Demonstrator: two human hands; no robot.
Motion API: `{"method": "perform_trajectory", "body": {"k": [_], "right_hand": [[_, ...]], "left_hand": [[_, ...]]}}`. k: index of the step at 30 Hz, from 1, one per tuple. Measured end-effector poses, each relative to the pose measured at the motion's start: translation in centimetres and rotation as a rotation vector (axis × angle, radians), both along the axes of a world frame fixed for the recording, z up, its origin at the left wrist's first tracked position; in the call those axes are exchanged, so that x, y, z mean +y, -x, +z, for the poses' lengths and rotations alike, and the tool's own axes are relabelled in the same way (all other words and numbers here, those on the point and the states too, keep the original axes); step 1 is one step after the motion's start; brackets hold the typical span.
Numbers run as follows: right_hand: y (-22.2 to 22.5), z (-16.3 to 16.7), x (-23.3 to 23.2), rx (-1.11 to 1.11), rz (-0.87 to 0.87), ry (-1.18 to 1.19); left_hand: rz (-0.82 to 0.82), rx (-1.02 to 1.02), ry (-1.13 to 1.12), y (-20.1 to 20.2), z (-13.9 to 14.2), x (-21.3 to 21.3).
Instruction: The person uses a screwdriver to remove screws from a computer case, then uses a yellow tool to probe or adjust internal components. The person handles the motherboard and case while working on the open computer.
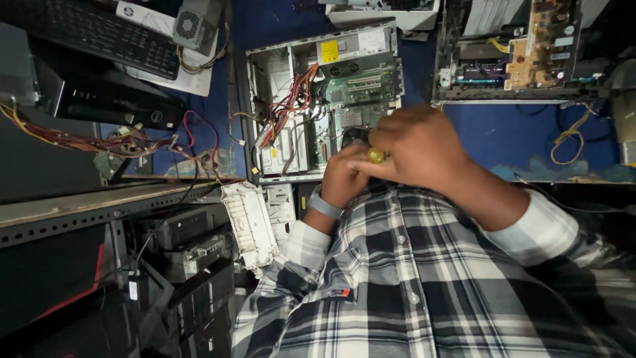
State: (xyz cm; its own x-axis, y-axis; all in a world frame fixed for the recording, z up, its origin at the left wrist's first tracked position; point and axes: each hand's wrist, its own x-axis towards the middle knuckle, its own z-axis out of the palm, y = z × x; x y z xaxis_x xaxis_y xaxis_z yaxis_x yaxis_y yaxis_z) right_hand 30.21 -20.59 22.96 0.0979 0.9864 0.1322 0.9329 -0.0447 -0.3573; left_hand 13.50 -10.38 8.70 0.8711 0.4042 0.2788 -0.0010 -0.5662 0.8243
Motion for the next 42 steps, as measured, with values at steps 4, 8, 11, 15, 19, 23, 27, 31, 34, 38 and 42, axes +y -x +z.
{"method": "perform_trajectory", "body": {"k": [4, 8, 11, 15, 19, 23, 27, 31, 34, 38, 42], "right_hand": [[-0.4, 0.6, -1.2, 0.277, 0.289, -0.440], [-0.4, -0.5, -1.1, 0.256, 0.105, -0.272], [0.0, -1.4, -0.5, 0.109, -0.085, -0.048], [0.2, -0.8, -0.6, 0.142, -0.019, -0.179], [-0.4, 0.4, -1.4, 0.434, 0.259, -0.385], [-0.4, -0.3, -1.0, 0.392, 0.132, -0.212], [-0.5, -0.6, -1.2, 0.366, 0.179, -0.337], [-1.3, 1.1, -0.4, 0.382, 0.168, -0.354], [-1.8, 2.7, 0.4, 0.391, 0.124, -0.359], [-1.2, 2.7, 2.5, 0.387, 0.160, -0.347], [-1.1, 1.1, 4.6, 0.389, 0.217, -0.318]], "left_hand": [[-0.053, 0.152, 0.081, 0.2, 0.1, 1.0], [-0.049, 0.114, 0.107, 0.0, 0.9, 0.6], [-0.001, -0.058, 0.080, -0.5, 1.3, -0.1], [-0.007, 0.075, 0.003, -0.3, 0.9, 0.0], [-0.051, 0.111, 0.037, -0.1, -0.1, 0.9], [-0.089, 0.111, 0.098, -0.1, 0.4, 1.0], [-0.108, -0.046, 0.022, -0.3, 3.1, 1.2], [-0.078, 0.018, -0.045, -0.2, 6.4, 2.8], [-0.037, -0.058, -0.020, -0.3, 7.7, 4.7], [0.012, -0.107, 0.030, 0.0, 6.8, 6.3], [0.043, -0.111, 0.102, -0.1, 3.7, 6.7]]}}
